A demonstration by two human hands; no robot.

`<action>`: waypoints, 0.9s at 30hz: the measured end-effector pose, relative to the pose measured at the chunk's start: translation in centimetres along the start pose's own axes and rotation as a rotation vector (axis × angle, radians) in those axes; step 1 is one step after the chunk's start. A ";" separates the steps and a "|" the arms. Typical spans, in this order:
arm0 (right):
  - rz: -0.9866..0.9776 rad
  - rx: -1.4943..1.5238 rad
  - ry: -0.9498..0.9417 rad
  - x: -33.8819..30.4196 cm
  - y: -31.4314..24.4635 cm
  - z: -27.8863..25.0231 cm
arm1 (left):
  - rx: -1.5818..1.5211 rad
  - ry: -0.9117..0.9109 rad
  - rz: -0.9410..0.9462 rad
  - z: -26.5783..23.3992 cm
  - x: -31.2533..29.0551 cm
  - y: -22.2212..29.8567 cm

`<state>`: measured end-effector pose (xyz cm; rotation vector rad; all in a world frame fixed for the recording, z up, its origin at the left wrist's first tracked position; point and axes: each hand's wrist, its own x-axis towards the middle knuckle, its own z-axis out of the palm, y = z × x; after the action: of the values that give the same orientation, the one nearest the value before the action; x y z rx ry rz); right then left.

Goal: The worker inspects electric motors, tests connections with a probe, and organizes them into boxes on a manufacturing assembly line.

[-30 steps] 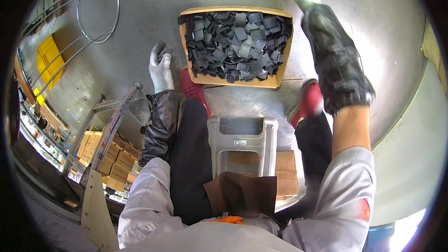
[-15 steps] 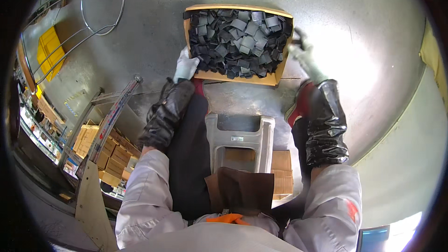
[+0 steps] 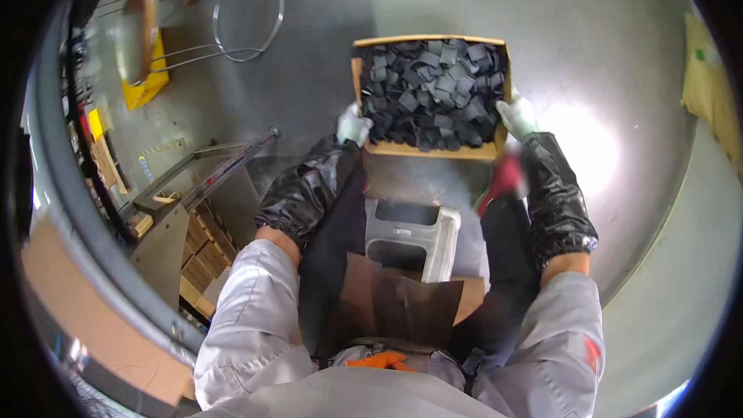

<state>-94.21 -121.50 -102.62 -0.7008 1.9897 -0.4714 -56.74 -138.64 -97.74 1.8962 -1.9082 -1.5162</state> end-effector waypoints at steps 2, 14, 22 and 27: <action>-0.198 -0.079 -0.022 -2.0 -10.3 0.5 | 0.179 0.357 0.047 -2.5 0.4 -8.1; -0.441 0.550 0.054 -8.5 -5.5 1.3 | 0.165 0.271 0.442 -6.6 -4.4 -2.5; -0.500 0.588 0.007 -21.1 -9.3 -2.5 | 0.064 0.372 0.509 -10.7 -17.9 2.4; -0.631 0.566 0.029 -27.1 -9.3 -2.0 | -0.081 0.495 0.598 -13.9 -26.1 4.8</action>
<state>-82.64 -111.05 -78.50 -0.9383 1.5080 -1.3586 -45.01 -127.20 -72.63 1.3132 -1.8843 -0.8385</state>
